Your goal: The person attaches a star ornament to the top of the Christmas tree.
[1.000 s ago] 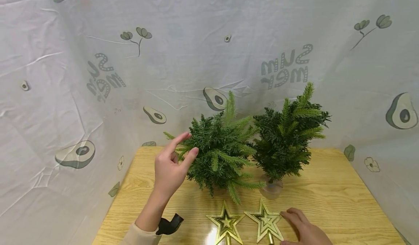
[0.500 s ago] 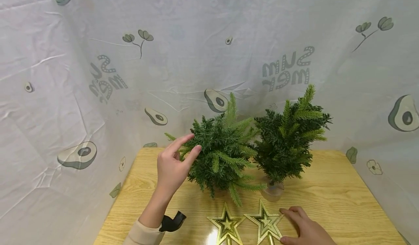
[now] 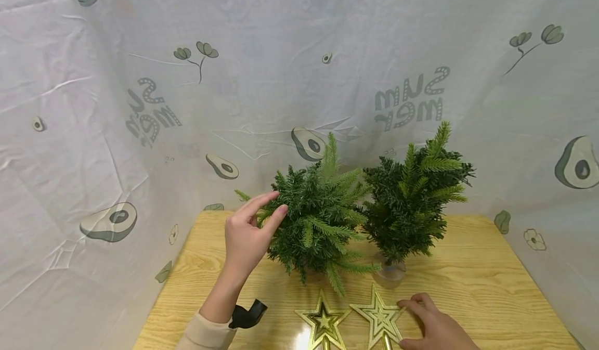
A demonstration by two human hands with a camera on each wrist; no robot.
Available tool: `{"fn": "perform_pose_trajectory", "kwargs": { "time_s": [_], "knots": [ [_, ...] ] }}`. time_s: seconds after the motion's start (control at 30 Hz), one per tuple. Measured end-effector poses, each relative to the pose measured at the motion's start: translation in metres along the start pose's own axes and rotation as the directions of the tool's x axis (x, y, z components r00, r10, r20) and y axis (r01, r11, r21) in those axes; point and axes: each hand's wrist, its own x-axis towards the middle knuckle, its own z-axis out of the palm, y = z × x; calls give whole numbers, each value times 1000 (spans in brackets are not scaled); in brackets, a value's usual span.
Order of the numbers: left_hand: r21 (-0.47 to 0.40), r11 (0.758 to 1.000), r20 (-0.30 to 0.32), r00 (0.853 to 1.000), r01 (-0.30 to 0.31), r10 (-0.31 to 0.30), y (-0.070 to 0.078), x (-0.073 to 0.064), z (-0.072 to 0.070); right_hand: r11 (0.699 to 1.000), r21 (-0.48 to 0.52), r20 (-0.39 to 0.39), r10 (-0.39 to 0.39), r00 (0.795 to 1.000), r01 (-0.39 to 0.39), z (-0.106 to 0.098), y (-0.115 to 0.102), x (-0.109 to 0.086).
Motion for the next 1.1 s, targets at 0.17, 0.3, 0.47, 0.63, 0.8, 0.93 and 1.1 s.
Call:
{"fn": "perform_pose_trajectory", "kwargs": {
  "time_s": [0.17,0.3,0.47,0.63,0.8,0.93,1.1],
  "knots": [
    [-1,1000,-4,1000,-4,4,0,1,1,1000,-17,9,-6,1000,6,0,1,2],
    [-3,1000,-7,1000,1,-1,0,2,1,999,-30,11,13,1000,-13,0,2,5],
    [-6,1000,-15,1000,2,-2,0,2,1,996,-26,-1,84,996,-84,0,-1,6],
    [-8,1000,-12,1000,11,-11,0,1,1,987,79,15,141,990,-142,1,-1,5],
    [-24,1000,-7,1000,12,-12,0,0,1,975,188,15,121,993,-121,5,0,2],
    [-24,1000,-5,1000,5,-5,-1,0,2,972,215,-67,115,991,-98,11,2,1],
    [-20,1000,-11,1000,-7,7,-2,1,2,960,272,-116,94,989,-59,13,3,3]
  ]
}}
